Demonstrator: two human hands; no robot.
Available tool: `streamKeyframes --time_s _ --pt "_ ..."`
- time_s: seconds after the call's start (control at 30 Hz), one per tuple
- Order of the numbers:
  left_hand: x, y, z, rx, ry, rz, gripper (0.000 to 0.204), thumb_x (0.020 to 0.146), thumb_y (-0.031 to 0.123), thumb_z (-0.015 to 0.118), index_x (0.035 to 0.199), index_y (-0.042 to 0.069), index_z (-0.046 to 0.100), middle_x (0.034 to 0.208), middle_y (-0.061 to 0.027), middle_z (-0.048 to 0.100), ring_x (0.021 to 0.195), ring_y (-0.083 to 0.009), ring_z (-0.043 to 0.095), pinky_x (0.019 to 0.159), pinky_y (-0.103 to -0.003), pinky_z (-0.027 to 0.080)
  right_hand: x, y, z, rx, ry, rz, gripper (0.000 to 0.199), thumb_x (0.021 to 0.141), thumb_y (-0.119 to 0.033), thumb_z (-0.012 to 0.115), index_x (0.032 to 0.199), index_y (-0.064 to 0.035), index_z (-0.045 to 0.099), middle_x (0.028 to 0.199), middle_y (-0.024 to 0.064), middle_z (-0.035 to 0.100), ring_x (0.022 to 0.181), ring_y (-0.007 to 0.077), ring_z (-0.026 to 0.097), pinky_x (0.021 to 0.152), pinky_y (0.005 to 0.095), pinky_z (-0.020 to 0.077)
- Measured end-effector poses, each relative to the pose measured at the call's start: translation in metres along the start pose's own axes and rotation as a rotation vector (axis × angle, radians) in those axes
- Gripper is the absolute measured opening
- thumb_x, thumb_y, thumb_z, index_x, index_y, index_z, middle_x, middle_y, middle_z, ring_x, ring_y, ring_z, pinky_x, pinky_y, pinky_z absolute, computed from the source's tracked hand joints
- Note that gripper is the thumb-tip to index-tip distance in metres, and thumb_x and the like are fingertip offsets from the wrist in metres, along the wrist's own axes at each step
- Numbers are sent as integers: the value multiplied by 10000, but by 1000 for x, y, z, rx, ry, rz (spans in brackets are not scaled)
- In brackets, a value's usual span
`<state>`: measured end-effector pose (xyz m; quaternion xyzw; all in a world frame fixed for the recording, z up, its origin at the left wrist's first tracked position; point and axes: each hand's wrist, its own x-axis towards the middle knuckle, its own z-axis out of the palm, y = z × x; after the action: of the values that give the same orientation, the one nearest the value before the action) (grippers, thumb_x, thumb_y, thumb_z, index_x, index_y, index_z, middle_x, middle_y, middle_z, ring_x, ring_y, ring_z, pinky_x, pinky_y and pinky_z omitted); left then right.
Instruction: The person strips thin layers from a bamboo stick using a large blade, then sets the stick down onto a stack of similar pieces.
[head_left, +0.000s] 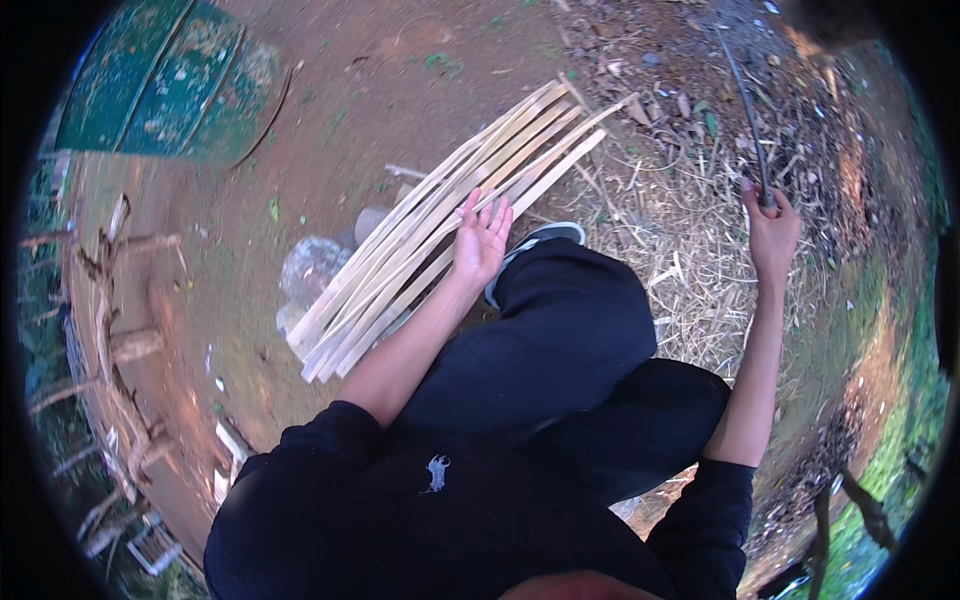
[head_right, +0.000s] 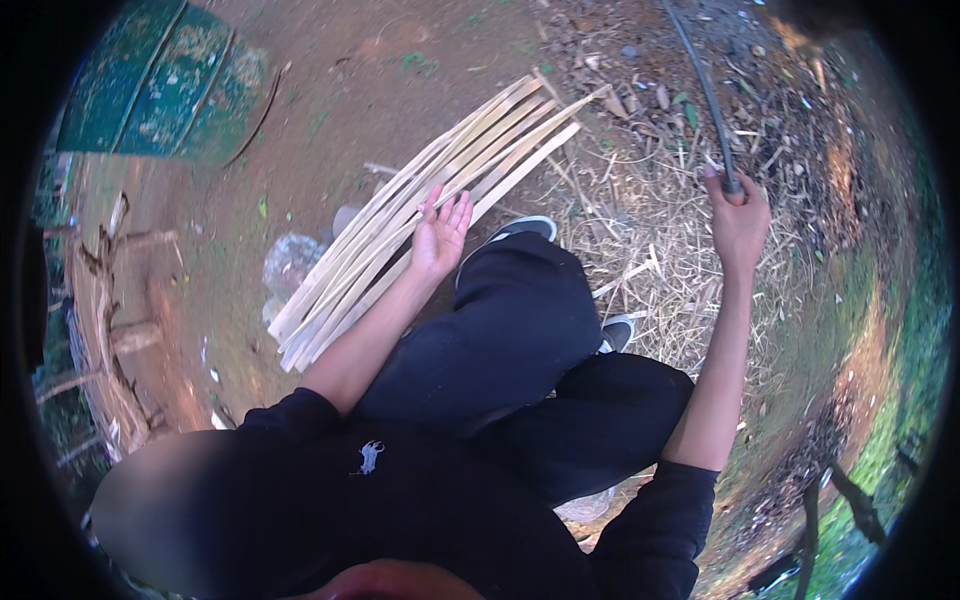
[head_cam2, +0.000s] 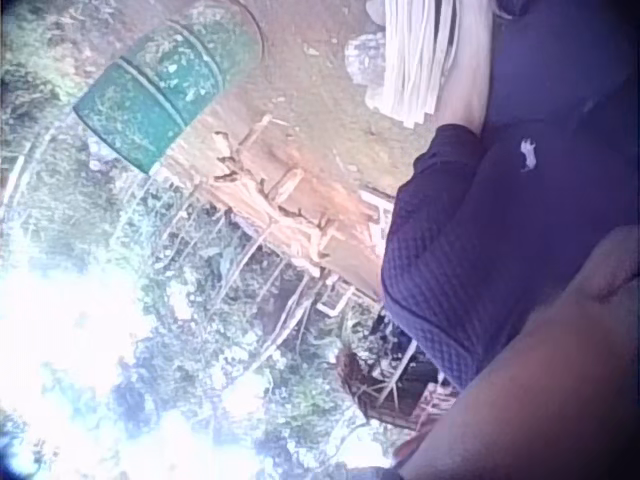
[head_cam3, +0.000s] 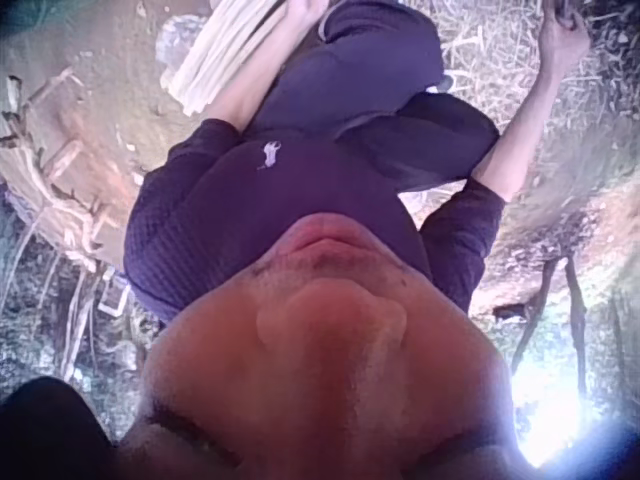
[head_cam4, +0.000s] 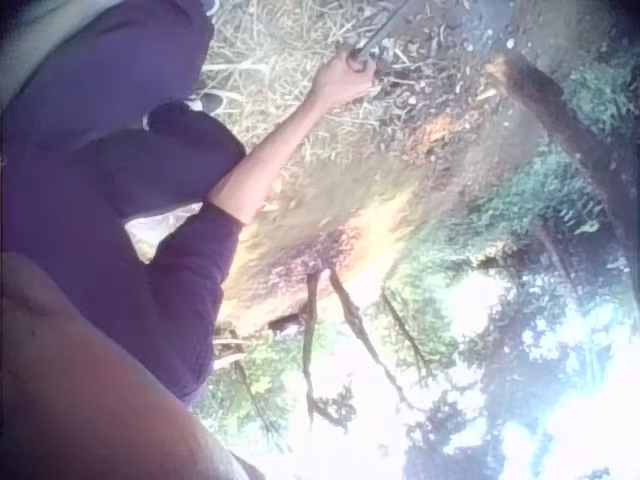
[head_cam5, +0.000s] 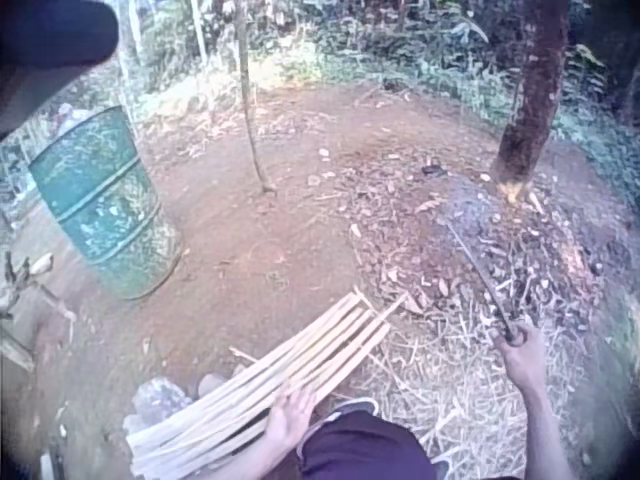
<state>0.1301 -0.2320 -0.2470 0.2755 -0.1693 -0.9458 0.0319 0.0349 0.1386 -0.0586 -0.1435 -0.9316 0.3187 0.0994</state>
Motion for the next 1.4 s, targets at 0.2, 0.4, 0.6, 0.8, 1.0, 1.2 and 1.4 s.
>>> streamKeyframes --time_s 0.2,0.4,0.6,0.8,1.0,1.2,1.4 --pt "1 14 -42 -111 253 -153 667 1065 482 208 1486 -36 198 1501 -219 375 1322 -351 474 1111 -458 423 16 -1 30 33 -81 -106 443 870 -423 755 988 2 716 676 -9 585 644 70 480 626 240 392" --pt "-20 61 -37 444 57 -260 492 1083 316 303 1295 -104 447 1278 -253 581 1197 -309 594 1032 -409 493 18 -22 61 53 -230 -133 439 877 -402 757 985 20 712 667 -29 575 648 56 448 626 211 350" --pt "-74 128 -47 1850 -77 448 144 926 91 568 1016 7 645 1031 -153 667 945 -286 656 819 -419 498 16 -35 86 -19 -327 -185 419 900 -387 735 1027 12 716 582 -87 375 566 42 296 528 251 195" --pt "-101 192 -103 2217 219 739 186 854 0 533 984 -3 666 976 -189 630 971 -322 593 854 -444 430 5 -49 106 -114 -351 -323 494 881 -445 734 1072 10 713 556 -50 421 540 63 342 527 268 238" --pt "-137 224 -131 2398 477 513 233 880 129 600 1040 -40 599 988 -205 633 978 -348 612 875 -462 468 -4 -66 103 -246 -368 -372 538 856 -466 749 1083 20 705 564 -25 456 549 75 392 525 276 295" --pt "-176 252 -118 2406 914 -26 516 914 328 658 1193 -71 486 1115 -232 642 1026 -353 637 925 -450 472 -9 -71 96 -237 -360 -395 555 853 -465 751 1092 33 697 565 -22 465 544 66 407 522 266 311" --pt "-213 290 -170 2029 859 -129 656 848 385 751 1237 -57 461 1177 -238 646 1079 -328 660 900 -416 513 -7 -71 94 -227 -368 -365 568 840 -506 745 1081 7 706 551 -26 439 540 82 395 530 284 299"
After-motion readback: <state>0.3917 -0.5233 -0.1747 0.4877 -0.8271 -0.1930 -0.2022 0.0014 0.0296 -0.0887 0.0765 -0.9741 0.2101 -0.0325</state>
